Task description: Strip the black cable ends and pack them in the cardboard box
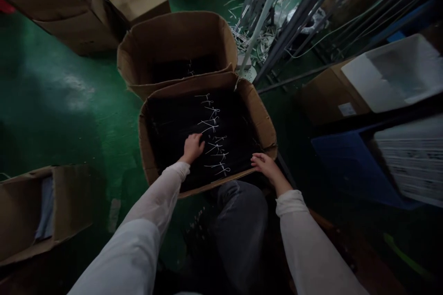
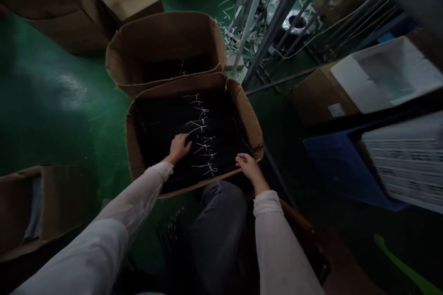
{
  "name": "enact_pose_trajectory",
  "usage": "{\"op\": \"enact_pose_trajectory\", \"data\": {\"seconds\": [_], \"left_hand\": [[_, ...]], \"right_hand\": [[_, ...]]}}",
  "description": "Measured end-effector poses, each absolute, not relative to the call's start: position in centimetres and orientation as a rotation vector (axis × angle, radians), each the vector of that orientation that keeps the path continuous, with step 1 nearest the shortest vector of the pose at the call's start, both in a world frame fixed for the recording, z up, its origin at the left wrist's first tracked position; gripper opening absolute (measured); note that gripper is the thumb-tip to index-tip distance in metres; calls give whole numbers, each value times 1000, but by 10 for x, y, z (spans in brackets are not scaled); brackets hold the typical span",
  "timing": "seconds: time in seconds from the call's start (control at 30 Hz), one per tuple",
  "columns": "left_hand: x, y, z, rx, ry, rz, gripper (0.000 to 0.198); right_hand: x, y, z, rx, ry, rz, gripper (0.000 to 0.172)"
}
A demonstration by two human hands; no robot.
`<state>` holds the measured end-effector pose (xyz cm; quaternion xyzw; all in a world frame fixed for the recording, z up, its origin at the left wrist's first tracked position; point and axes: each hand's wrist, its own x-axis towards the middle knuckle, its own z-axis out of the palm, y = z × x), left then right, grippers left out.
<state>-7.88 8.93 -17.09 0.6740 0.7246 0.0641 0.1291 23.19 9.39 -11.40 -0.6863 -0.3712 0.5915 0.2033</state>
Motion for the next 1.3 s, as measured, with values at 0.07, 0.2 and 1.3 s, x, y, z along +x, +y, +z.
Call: {"op": "enact_pose_trajectory", "data": {"seconds": [0.07,0.2,1.3], "left_hand": [[-106,120,-166,1894,2233,185,43],[-136,179,-162,1951,2226,141,49],[-125,206,40,2111,1485,391,27]], "right_hand": [[229,92,-116,-1905,-1075,1648,14],[220,91,-125,-1833,-1170,1664,20],[69,178,-31,-886,-400,2073,42]]}}
